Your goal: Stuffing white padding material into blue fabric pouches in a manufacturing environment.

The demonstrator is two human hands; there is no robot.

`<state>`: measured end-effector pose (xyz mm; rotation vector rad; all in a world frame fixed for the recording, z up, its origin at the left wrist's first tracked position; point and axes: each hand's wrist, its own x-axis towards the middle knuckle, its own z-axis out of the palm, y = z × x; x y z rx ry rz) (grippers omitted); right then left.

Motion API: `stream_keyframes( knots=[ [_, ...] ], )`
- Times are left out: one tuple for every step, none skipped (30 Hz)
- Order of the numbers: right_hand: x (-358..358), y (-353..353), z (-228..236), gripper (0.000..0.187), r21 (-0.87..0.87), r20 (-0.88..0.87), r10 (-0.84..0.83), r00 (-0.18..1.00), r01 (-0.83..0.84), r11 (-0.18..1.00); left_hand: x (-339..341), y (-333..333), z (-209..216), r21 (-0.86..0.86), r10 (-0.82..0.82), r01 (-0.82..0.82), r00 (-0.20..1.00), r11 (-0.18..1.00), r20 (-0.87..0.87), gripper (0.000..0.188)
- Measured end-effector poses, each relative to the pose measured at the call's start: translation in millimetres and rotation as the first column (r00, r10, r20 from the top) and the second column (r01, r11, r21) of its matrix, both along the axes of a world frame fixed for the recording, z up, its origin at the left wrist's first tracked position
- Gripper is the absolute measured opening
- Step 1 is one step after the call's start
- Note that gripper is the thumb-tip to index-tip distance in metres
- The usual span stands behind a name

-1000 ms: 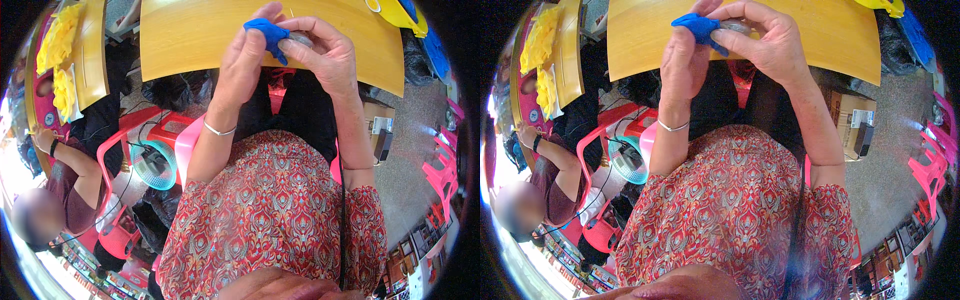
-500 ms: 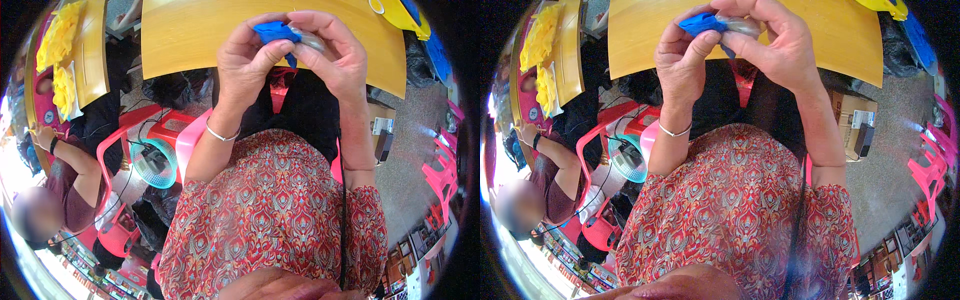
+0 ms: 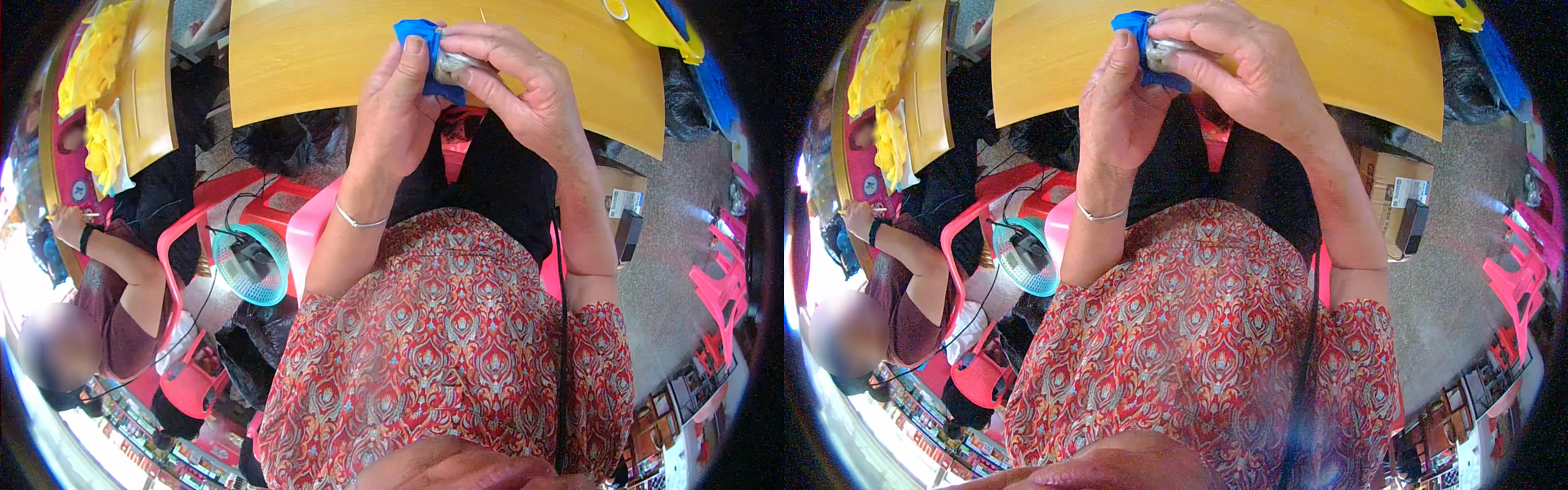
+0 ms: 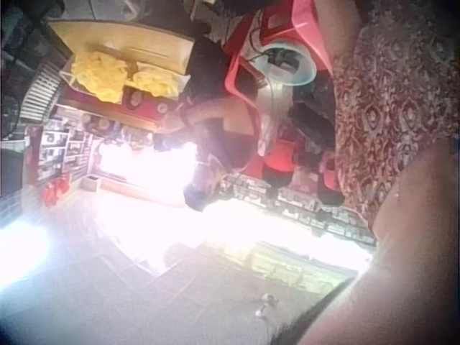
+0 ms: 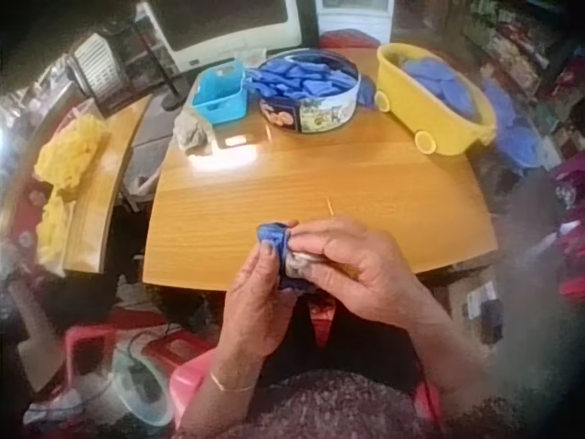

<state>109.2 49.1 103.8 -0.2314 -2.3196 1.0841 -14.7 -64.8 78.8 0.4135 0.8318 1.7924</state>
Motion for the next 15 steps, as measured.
stream_keyframes(
  knots=[
    [-1.4, -0.6, 0.0, 0.027, 0.016, 0.005, -0.043, 0.999, 0.042, 0.999, -0.5, 0.2, -0.6, 0.000, 0.001, -0.001, 1.000, 1.000, 0.000, 0.047],
    [-1.4, -0.8, 0.0, 0.027, 0.016, 0.005, -0.042, 0.999, 0.042, 0.999, -0.9, 0.5, -1.0, 0.021, 0.002, -0.002, 1.000, 1.000, 0.005, 0.047],
    [-1.4, -1.3, 0.4, 0.027, 0.006, -0.016, -0.018, 1.000, 0.018, 1.000, -1.2, 0.6, -1.1, 0.042, 0.004, -0.004, 1.000, 0.999, 0.010, 0.048],
    [-0.8, -1.7, 0.7, 0.027, -0.003, -0.036, 0.003, 0.999, -0.003, 1.000, -0.4, 2.5, 1.4, 0.043, 0.003, -0.003, 1.000, 0.999, 0.011, 0.048],
    [-0.2, -2.6, 0.6, 0.027, -0.002, -0.036, 0.002, 0.999, -0.002, 1.000, 1.5, 5.6, 6.2, 0.085, 0.039, -0.047, 0.995, 0.995, 0.093, 0.048],
    [0.6, -4.1, 0.2, 0.028, -0.020, -0.028, 0.021, 0.999, -0.022, 1.000, 3.5, 7.2, 8.9, 0.124, 0.071, -0.093, 0.982, 0.988, 0.177, 0.048],
    [0.3, -5.3, 0.7, 0.030, -0.039, -0.023, 0.045, 0.999, -0.045, 0.998, 4.5, 6.5, 9.6, 0.125, 0.073, -0.095, 0.982, 0.988, 0.175, 0.048],
    [0.4, -6.5, 2.8, 0.030, -0.038, -0.025, 0.047, 0.999, -0.048, 0.998, 5.5, 5.8, 10.4, 0.200, 0.011, -0.048, 0.983, 0.979, 0.185, 0.051],
    [0.6, -7.6, 5.7, 0.031, -0.007, 0.007, 0.020, 1.000, -0.020, 1.000, 6.2, 5.0, 11.2, 0.274, -0.052, -0.002, 0.980, 0.962, 0.191, 0.057],
    [1.2, -8.1, 7.2, 0.032, 0.025, 0.041, -0.010, 0.999, 0.009, 1.000, 7.4, 5.1, 12.8, 0.274, -0.054, -0.001, 0.980, 0.962, 0.192, 0.057],
    [0.4, -8.5, 7.6, 0.032, 0.025, 0.042, -0.012, 0.999, 0.011, 1.000, 8.4, 5.9, 15.6, 0.259, -0.036, -0.007, 0.986, 0.966, 0.161, 0.056],
    [-1.2, -9.3, 8.1, 0.033, 0.041, 0.006, -0.012, 1.000, 0.012, 0.999, 9.3, 6.8, 17.8, 0.245, -0.019, -0.013, 0.991, 0.970, 0.129, 0.055],
    [-1.6, -9.8, 8.6, 0.033, 0.058, -0.030, -0.012, 0.999, 0.014, 0.998, 10.3, 7.6, 19.6, 0.245, -0.021, -0.011, 0.991, 0.970, 0.129, 0.055],
    [-1.4, -8.4, 5.9, 0.033, 0.058, -0.031, -0.014, 0.999, 0.016, 0.998, 11.4, 8.4, 21.1, 0.157, 0.022, -0.039, 0.994, 0.987, 0.108, 0.055],
    [-1.4, -5.9, 0.5, 0.033, 0.026, -0.028, -0.007, 1.000, 0.007, 1.000, 12.4, 8.9, 21.8, 0.069, 0.064, -0.069, 0.995, 0.995, 0.082, 0.056]
  ],
)
